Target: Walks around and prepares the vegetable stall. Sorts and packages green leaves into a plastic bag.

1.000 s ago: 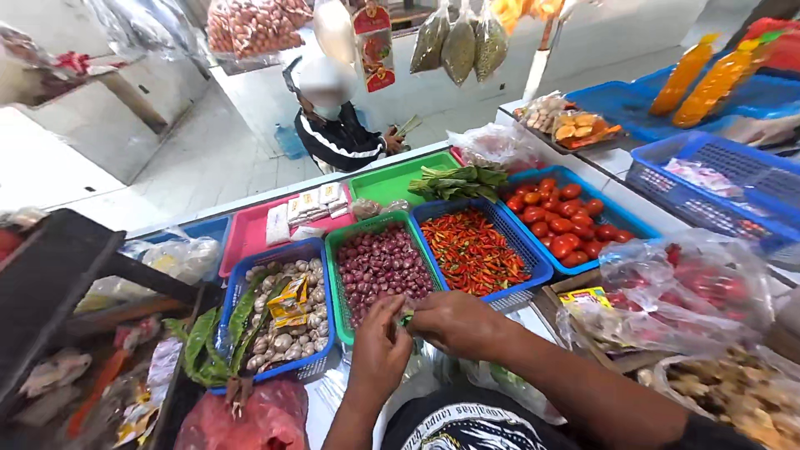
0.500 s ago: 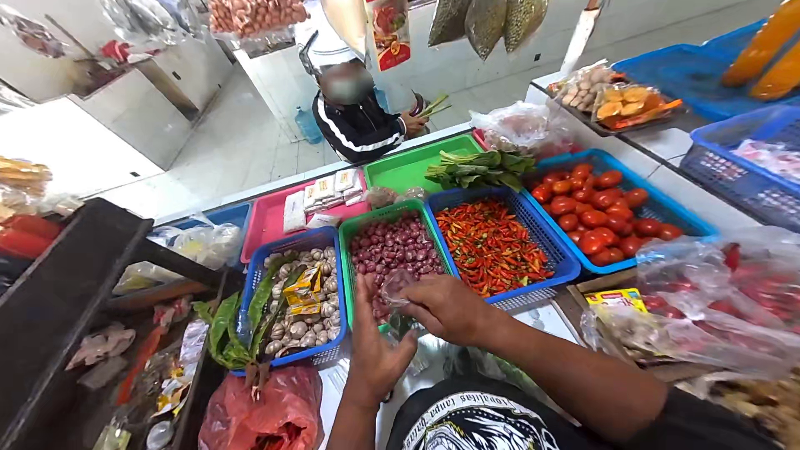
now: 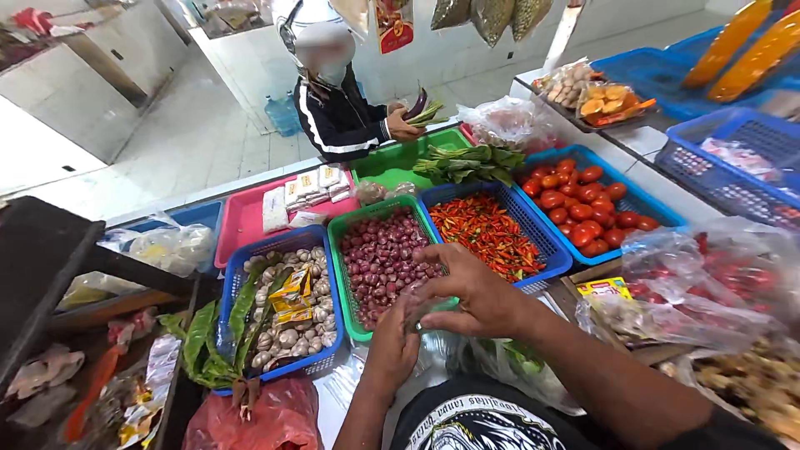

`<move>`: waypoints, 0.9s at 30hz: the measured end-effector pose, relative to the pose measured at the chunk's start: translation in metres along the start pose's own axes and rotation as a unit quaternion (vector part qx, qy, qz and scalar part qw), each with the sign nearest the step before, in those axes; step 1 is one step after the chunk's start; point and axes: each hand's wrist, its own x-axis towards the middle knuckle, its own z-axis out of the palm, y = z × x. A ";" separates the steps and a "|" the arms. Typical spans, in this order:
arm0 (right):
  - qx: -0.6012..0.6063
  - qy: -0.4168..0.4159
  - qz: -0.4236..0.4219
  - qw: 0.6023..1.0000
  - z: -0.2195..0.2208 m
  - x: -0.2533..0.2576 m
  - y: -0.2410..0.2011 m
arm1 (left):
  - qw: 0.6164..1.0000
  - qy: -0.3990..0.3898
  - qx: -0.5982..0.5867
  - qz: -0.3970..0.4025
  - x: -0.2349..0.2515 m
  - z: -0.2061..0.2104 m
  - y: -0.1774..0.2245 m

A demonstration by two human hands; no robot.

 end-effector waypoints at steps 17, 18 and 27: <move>-0.033 -0.022 -0.029 0.999 -0.020 0.017 -0.003 | 0.987 0.047 0.097 0.116 0.029 -0.067 0.029; -0.021 -0.005 -0.024 0.999 -0.023 0.017 -0.005 | 0.988 0.051 0.071 0.130 0.031 -0.072 0.034; 0.052 -0.034 0.092 0.994 0.007 0.006 0.011 | 0.995 0.059 0.072 0.023 0.022 -0.056 0.024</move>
